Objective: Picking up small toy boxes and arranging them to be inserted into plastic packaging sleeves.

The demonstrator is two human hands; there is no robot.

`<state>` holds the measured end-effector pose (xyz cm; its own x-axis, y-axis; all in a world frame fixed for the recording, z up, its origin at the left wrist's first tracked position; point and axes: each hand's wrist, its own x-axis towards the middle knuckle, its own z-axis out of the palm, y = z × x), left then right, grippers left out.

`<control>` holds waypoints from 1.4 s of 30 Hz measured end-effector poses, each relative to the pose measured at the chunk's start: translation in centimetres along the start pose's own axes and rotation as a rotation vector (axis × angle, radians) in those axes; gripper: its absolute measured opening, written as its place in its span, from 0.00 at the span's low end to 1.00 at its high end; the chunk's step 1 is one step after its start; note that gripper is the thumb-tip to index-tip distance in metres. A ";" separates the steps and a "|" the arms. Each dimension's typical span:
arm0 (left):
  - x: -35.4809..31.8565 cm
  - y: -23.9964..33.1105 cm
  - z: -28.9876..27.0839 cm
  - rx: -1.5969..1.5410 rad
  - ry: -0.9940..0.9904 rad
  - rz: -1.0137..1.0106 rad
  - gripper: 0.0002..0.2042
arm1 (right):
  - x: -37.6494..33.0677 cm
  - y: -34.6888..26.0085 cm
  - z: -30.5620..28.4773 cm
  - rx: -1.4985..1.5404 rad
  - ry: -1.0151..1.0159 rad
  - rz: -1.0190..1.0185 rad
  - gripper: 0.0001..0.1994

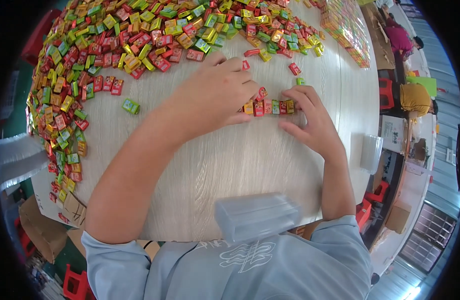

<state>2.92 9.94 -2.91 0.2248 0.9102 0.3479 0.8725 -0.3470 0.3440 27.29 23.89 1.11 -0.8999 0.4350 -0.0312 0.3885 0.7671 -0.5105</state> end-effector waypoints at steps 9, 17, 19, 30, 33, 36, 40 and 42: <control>0.5 2.9 -0.4 -0.007 -0.127 -0.082 0.18 | -0.1 0.7 1.8 0.029 0.088 -0.128 0.20; 0.2 5.1 0.4 0.000 -0.069 -0.250 0.19 | -0.8 -0.3 3.0 -0.022 0.175 -0.125 0.19; 0.1 5.6 0.5 0.016 -0.057 -0.241 0.19 | -0.9 0.0 3.6 -0.011 0.207 -0.126 0.19; -1.0 14.4 -7.5 -0.042 0.050 -0.252 0.15 | -7.4 -7.0 -1.8 -0.077 0.338 -0.234 0.17; -3.1 18.5 -9.3 -0.053 0.034 -0.266 0.16 | -12.1 -10.8 -2.5 -0.062 0.385 -0.248 0.16; -5.1 20.9 -9.0 -0.017 -0.016 -0.212 0.18 | -15.6 -12.6 -1.7 -0.057 0.318 -0.150 0.16; -7.3 21.0 -6.1 -0.075 -0.021 -0.193 0.16 | -16.9 -12.2 0.8 -0.009 0.237 -0.070 0.16; -7.8 20.8 -5.2 -0.014 0.059 -0.169 0.18 | -17.2 -12.1 1.6 -0.007 0.241 -0.057 0.17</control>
<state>17.03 -5.58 6.10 0.0487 0.9410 0.3348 0.8897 -0.1932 0.4137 37.73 6.43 6.43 -0.8473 0.4906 0.2036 0.3410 0.7963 -0.4996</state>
